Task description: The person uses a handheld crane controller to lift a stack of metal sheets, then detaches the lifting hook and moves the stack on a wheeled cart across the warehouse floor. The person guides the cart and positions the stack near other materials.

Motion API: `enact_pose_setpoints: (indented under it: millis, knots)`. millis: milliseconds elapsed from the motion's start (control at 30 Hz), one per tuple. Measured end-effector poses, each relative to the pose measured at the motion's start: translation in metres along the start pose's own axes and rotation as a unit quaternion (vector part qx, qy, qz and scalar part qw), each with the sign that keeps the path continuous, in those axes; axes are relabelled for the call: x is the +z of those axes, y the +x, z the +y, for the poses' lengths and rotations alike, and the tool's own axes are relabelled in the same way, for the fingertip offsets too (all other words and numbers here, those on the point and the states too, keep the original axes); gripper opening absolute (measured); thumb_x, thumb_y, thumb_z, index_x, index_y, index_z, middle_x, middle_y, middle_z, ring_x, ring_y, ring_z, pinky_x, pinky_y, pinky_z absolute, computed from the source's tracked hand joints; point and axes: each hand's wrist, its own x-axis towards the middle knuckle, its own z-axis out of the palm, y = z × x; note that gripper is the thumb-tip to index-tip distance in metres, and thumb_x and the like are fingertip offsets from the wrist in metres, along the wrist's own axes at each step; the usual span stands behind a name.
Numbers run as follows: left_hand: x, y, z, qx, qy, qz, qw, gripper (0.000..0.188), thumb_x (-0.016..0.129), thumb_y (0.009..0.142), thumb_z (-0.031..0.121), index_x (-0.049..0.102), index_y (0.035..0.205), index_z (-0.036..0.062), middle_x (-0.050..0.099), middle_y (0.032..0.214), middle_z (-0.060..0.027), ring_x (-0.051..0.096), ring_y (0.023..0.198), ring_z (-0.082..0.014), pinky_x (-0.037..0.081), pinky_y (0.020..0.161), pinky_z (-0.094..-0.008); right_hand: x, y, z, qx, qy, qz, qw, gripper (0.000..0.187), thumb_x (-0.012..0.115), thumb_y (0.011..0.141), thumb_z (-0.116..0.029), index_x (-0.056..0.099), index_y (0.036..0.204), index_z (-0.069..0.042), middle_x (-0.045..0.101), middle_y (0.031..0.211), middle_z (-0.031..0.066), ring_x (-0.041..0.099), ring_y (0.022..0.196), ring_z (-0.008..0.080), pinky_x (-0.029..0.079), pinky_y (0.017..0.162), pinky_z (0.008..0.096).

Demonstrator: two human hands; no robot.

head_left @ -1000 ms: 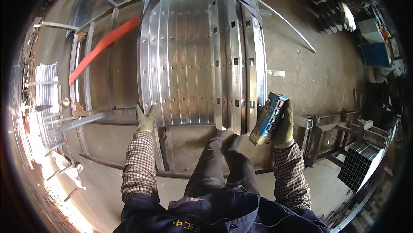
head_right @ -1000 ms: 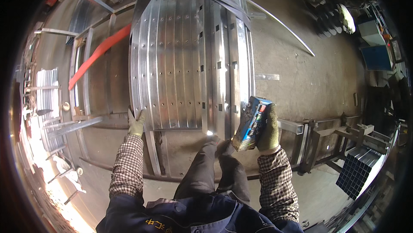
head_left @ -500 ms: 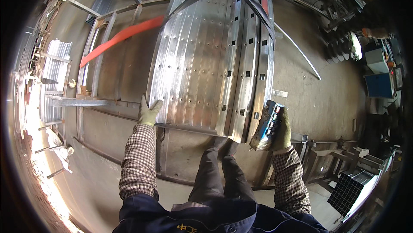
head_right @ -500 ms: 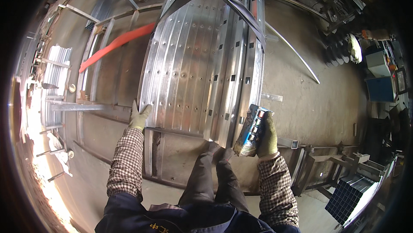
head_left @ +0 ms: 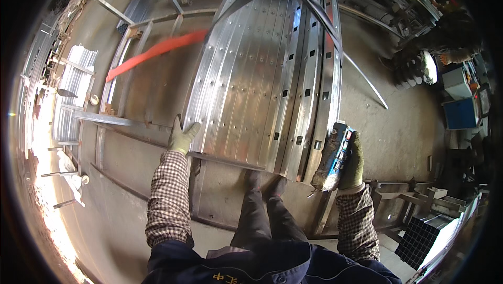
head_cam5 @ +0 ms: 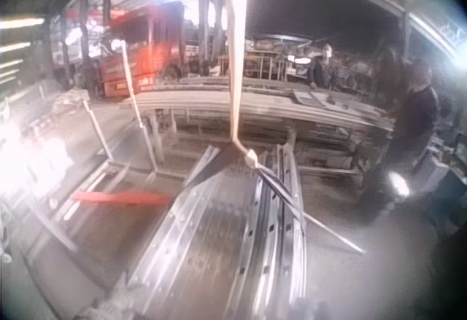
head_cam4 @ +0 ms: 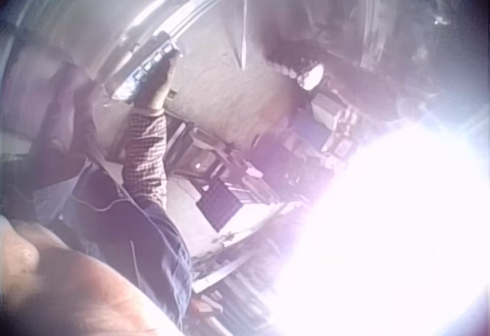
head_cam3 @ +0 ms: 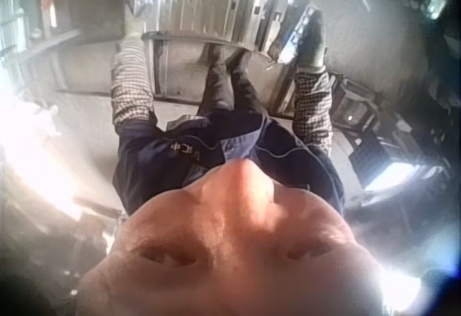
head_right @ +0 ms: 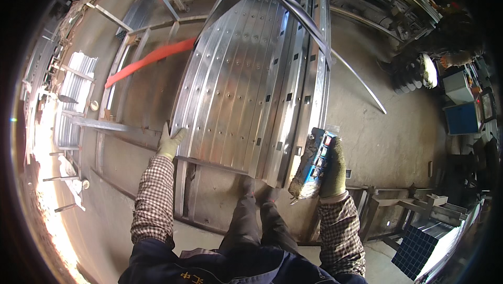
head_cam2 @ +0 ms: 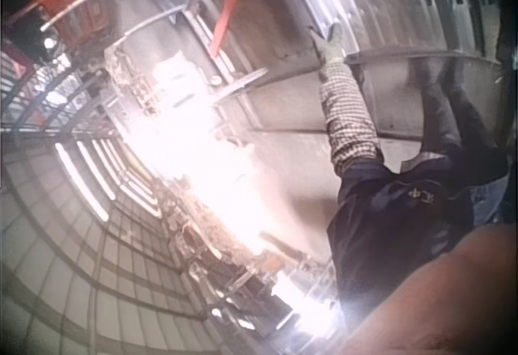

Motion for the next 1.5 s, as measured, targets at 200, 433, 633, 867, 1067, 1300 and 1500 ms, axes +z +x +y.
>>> enact_pose_setpoints:
  millis: [200, 433, 633, 867, 1067, 1300, 1500]
  knots:
    - [-0.021, -0.026, 0.024, -0.004, -0.033, -0.017, 0.999, 0.110, 0.083, 0.084, 0.052, 0.023, 0.164, 0.0048, 0.033, 0.166, -0.0229, 0.031, 0.154, -0.0366, 0.029, 0.126, -0.0425, 0.013, -0.018, -0.001, -0.019, -0.045, 0.000, 0.999, 0.051, 0.056, 0.105, -0.049, 0.063, 0.135, -0.008, 0.075, 0.106, 0.0047, 0.074, 0.088, 0.0182, 0.063, 0.077, 0.0339]
    - [-0.041, -0.033, 0.020, 0.010, -0.032, -0.017, 0.999, 0.109, 0.083, 0.084, 0.052, 0.024, 0.164, 0.0053, 0.035, 0.165, -0.0228, 0.034, 0.152, -0.0365, 0.031, 0.124, -0.0415, 0.009, -0.026, 0.010, -0.020, -0.054, -0.001, 0.998, 0.049, 0.060, 0.102, -0.054, 0.068, 0.129, -0.014, 0.074, 0.099, 0.0029, 0.074, 0.083, 0.0194, 0.063, 0.074, 0.0356]
    - [-0.054, -0.027, -0.010, 0.078, -0.054, -0.025, 0.995, 0.107, 0.078, 0.087, 0.057, 0.026, 0.163, 0.0032, 0.038, 0.163, -0.0246, 0.036, 0.151, -0.0377, 0.032, 0.123, -0.0421, 0.011, -0.035, 0.016, -0.075, -0.090, -0.018, 0.993, 0.050, 0.061, 0.102, -0.052, 0.067, 0.131, -0.012, 0.074, 0.103, 0.0043, 0.073, 0.087, 0.0184, 0.063, 0.076, 0.0353]
    - [-0.071, -0.035, -0.047, 0.136, -0.099, -0.001, 0.986, 0.099, 0.077, 0.089, 0.055, 0.032, 0.160, 0.0013, 0.043, 0.159, -0.0247, 0.041, 0.148, -0.0359, 0.033, 0.122, -0.0398, 0.035, -0.064, 0.023, -0.123, -0.054, -0.091, 0.987, 0.041, 0.061, 0.104, -0.045, 0.069, 0.124, -0.010, 0.075, 0.104, 0.0038, 0.073, 0.087, 0.0176, 0.063, 0.078, 0.0345]
    - [-0.078, -0.049, -0.069, 0.169, -0.158, 0.096, 0.968, 0.094, 0.074, 0.089, 0.057, 0.041, 0.155, -0.0015, 0.048, 0.155, -0.0256, 0.046, 0.145, -0.0377, 0.038, 0.119, -0.0399, 0.057, -0.088, 0.025, -0.162, -0.091, -0.109, 0.976, 0.039, 0.061, 0.103, -0.043, 0.067, 0.124, -0.011, 0.073, 0.103, 0.0042, 0.073, 0.088, 0.0189, 0.062, 0.076, 0.0341]
    - [-0.100, -0.068, -0.062, 0.117, -0.106, 0.224, 0.962, 0.092, 0.068, 0.087, 0.067, 0.050, 0.149, 0.0016, 0.056, 0.148, -0.0257, 0.054, 0.136, -0.0407, 0.044, 0.112, -0.0443, 0.076, -0.099, 0.028, -0.192, -0.072, -0.132, 0.970, 0.045, 0.059, 0.104, -0.045, 0.065, 0.130, -0.009, 0.071, 0.111, 0.0054, 0.070, 0.095, 0.0197, 0.059, 0.088, 0.0374]
    - [-0.082, -0.144, -0.065, 0.187, -0.308, 0.347, 0.866, 0.071, 0.075, 0.094, 0.040, 0.051, 0.145, -0.0029, 0.057, 0.143, -0.0244, 0.057, 0.132, -0.0359, 0.047, 0.109, -0.0436, 0.065, -0.146, 0.014, -0.168, -0.056, -0.176, 0.968, 0.051, 0.058, 0.102, -0.051, 0.066, 0.125, -0.007, 0.072, 0.104, 0.0097, 0.071, 0.091, 0.0248, 0.060, 0.082, 0.0395]
